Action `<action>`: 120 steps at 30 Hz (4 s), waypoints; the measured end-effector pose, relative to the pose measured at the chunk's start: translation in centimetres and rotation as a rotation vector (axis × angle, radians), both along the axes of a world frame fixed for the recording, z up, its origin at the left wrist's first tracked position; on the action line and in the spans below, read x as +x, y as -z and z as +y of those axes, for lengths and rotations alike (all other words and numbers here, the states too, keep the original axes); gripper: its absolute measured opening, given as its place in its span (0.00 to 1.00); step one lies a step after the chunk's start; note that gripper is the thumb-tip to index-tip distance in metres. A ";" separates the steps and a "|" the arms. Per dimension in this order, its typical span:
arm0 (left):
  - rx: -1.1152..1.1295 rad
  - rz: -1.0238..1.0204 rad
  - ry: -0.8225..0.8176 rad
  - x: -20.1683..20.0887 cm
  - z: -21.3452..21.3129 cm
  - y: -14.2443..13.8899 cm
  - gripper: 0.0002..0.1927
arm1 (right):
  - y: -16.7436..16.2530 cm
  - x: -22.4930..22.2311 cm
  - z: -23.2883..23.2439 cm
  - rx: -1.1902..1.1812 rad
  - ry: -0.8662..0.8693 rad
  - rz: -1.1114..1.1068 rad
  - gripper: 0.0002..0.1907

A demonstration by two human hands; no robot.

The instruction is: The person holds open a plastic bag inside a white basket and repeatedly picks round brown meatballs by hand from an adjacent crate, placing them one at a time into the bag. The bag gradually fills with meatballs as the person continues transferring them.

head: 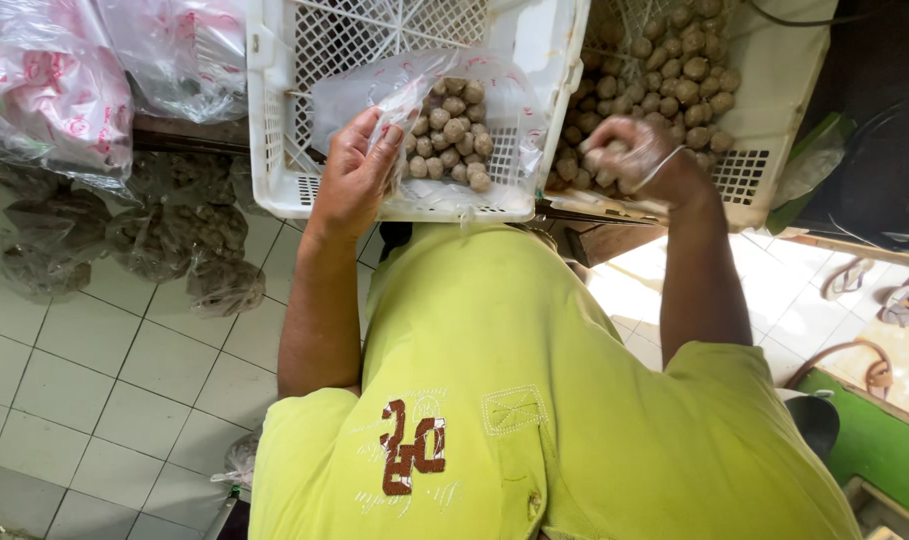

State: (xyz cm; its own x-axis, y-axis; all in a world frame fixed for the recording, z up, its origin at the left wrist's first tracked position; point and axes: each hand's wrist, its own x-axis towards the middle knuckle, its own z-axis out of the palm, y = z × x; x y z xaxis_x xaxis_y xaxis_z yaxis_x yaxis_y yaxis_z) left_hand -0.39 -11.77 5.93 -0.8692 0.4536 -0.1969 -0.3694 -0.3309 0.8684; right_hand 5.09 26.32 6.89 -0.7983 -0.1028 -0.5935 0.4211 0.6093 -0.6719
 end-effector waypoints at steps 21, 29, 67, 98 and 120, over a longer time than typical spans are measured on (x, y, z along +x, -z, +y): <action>-0.014 -0.033 0.001 -0.1 0.0 0.2 0.17 | 12.1 -8.5 4.3 0.944 -0.565 -0.003 0.14; 0.025 -0.020 -0.038 -0.1 0.2 0.3 0.16 | 10.6 -9.3 3.8 0.898 -0.505 -0.183 0.13; -0.004 -0.068 -0.054 0.0 0.1 0.6 0.15 | -0.5 -2.8 0.3 0.005 -0.174 -0.066 0.17; -0.020 -0.066 -0.083 -0.1 0.0 0.1 0.16 | -1.4 -3.7 0.6 -0.110 -0.437 0.049 0.16; -0.050 -0.107 -0.138 0.2 -0.4 -0.9 0.19 | 12.4 -9.7 8.4 0.732 -0.172 -0.182 0.40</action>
